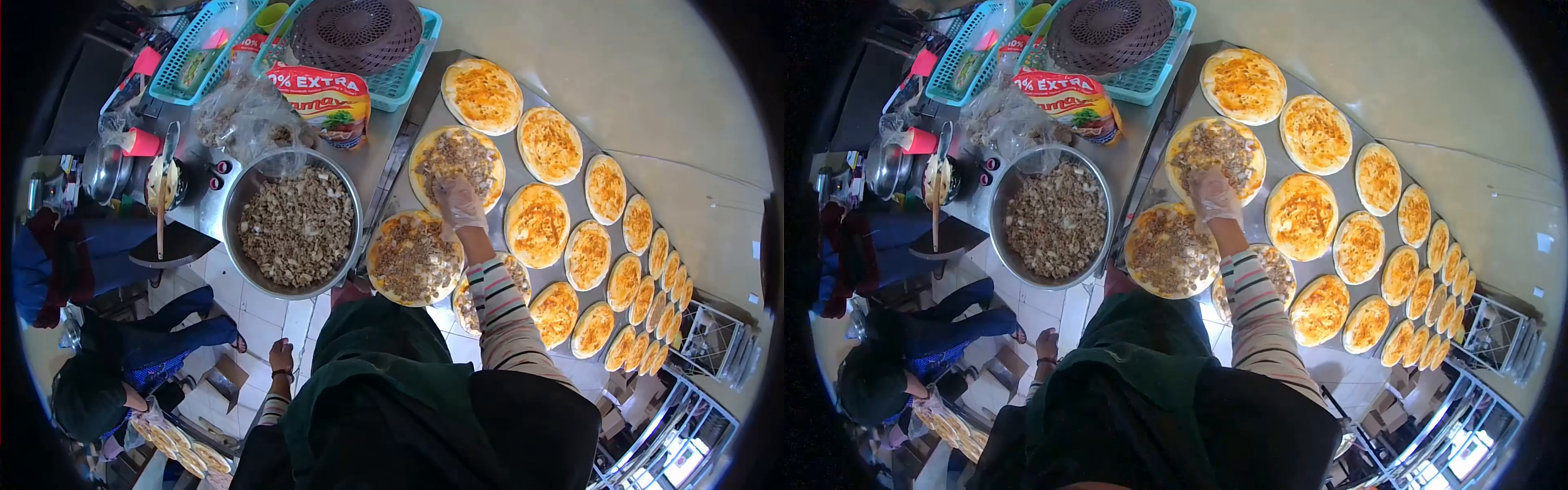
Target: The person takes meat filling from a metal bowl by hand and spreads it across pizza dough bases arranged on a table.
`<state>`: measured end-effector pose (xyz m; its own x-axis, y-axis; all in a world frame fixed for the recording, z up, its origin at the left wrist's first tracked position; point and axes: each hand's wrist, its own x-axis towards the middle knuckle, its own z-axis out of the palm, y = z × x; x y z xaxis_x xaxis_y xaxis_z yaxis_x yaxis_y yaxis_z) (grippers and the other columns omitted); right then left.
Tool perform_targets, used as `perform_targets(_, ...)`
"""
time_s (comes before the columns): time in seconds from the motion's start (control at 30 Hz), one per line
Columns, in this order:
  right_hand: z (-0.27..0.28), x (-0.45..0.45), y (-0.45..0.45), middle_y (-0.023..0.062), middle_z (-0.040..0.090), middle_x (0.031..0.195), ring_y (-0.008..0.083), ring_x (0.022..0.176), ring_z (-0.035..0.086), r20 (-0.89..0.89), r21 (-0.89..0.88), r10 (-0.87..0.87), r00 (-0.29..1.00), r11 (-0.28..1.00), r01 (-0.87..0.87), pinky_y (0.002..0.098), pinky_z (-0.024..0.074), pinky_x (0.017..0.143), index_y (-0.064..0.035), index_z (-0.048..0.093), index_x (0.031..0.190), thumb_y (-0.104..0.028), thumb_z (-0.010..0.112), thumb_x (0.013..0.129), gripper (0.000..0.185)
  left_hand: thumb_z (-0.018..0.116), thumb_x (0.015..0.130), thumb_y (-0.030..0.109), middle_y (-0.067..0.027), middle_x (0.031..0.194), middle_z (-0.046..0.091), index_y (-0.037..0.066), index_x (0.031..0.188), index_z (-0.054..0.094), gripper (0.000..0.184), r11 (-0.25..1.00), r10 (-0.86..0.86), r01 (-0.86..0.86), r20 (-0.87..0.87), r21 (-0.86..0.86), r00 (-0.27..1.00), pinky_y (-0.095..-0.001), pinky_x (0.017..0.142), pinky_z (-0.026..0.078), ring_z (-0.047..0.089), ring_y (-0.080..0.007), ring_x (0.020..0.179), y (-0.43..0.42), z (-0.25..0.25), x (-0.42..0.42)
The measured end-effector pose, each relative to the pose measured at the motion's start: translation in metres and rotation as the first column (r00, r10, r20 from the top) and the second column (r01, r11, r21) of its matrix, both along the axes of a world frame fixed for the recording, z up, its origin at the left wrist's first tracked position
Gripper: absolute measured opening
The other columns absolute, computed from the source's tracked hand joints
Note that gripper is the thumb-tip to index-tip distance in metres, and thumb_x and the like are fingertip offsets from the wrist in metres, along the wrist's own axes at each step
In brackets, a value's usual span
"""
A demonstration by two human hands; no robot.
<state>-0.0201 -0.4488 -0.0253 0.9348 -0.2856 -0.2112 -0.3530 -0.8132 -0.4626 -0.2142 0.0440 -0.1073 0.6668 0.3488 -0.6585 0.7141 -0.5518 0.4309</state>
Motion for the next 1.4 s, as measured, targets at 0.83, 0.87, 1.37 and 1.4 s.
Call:
perform_targets(0.83,-0.024,0.077,-0.028,0.0191,0.053,0.081,0.031,0.076,0.051,0.076,-0.097,-0.018,0.997,0.995,0.026,0.0372,0.0398,0.068,-0.0033,0.054,0.081,-0.024,0.043,0.072,0.025,0.05,0.064,0.014,-0.0121,0.083,0.056,0.0,0.088,0.054,0.028,1.0,-0.002,0.002,0.03,-0.003,1.0,-0.028,0.07,0.04,0.052,-0.021,0.078,0.0,0.004,0.001)
perform_targets(0.87,-0.025,0.077,-0.027,0.0187,0.053,0.081,0.0309,0.076,0.051,0.05,-0.076,-0.007,0.999,0.997,0.011,0.0369,0.0397,0.069,-0.0033,0.054,0.081,-0.023,0.043,0.073,0.025,0.05,0.064,0.014,-0.012,0.083,0.056,0.0,0.088,0.054,0.029,0.999,-0.031,0.032,0.043,-0.007,0.999,-0.0279,0.07,0.04,0.052,-0.0208,0.078,0.002,0.004,0.002)
perform_targets(1.37,-0.004,0.078,-0.055,0.0175,0.054,0.073,0.0295,0.07,0.053,0.068,-0.079,-0.069,0.995,0.994,0.074,0.0358,0.0415,0.064,-0.0057,0.057,0.074,-0.025,0.048,0.069,0.022,0.052,0.064,0.012,-0.0121,0.083,0.057,0.0,0.089,0.054,0.028,0.998,0.064,-0.064,-0.05,0.009,0.997,-0.0274,0.068,0.04,0.053,-0.0196,0.076,0.004,0.009,-0.007)
perform_targets(1.4,-0.002,0.081,-0.055,0.0171,0.054,0.078,0.0296,0.074,0.052,0.017,-0.073,-0.069,0.997,0.995,0.07,0.0364,0.0411,0.067,-0.0066,0.057,0.078,-0.024,0.046,0.07,0.022,0.052,0.064,0.012,-0.0121,0.083,0.057,0.0,0.089,0.054,0.028,0.998,0.065,-0.064,-0.052,0.014,0.997,-0.0274,0.068,0.04,0.053,-0.0196,0.076,0.007,0.006,-0.009)
